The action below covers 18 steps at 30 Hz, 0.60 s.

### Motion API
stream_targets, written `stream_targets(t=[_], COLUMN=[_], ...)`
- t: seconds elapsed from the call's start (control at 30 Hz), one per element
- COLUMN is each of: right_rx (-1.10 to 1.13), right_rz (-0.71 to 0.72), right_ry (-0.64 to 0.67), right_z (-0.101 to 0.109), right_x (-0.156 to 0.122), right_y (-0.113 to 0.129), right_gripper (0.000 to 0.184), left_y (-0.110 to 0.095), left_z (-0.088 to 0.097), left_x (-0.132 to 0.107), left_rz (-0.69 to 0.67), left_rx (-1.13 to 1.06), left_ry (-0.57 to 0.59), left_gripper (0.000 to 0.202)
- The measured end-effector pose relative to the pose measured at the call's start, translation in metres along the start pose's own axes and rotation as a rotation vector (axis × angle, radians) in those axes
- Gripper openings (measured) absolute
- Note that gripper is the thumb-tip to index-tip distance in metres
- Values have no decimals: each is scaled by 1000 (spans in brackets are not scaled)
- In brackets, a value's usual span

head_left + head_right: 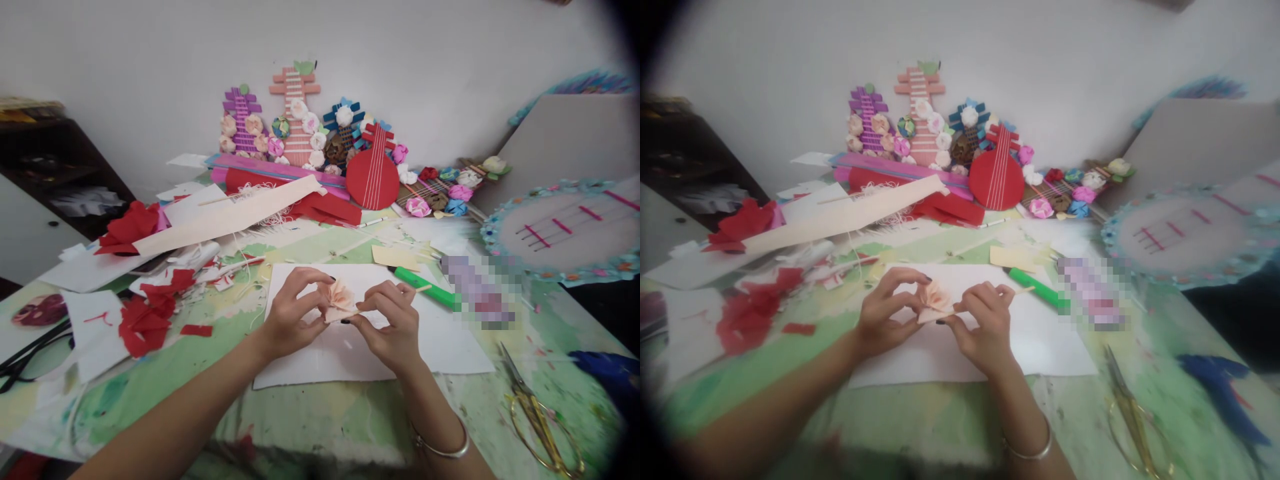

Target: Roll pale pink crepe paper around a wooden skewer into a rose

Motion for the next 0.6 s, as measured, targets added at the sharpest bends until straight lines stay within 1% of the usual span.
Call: stream_targets(t=[0.13, 0.23, 0.33, 0.43, 0.53, 0.6], right_rx=[2, 11, 14, 19, 22, 21], right_rz=[2, 4, 11, 11, -1, -10], right_ry=[-1, -2, -3, -3, 4, 11], right_z=[0, 0, 0, 0, -1, -1], right_x=[0, 0, 1, 1, 0, 1], right_y=[0, 0, -1, -2, -3, -3], right_gripper=[17, 16, 15, 15, 16, 16], left_y=[-2, -2, 0, 1, 2, 4], left_z=[2, 2, -1, -6, -11, -13], left_x=[-2, -2, 0, 2, 3, 3], left_rz=[-19, -23, 9, 48, 75, 102], left_rx=[19, 19, -22, -110, -161, -165], left_ry=[-34, -32, 11, 75, 137, 157], left_gripper=[14, 14, 15, 17, 15, 13])
Point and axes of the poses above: each hand's wrist, its own x-axis towards the middle knuckle, its own z-axis out of the back of the hand, y = z × x, the point moved 7 cm from there along x, towards the middle knuckle, and after that the axes turned 4 degrees about z, right-handed, at the moved point
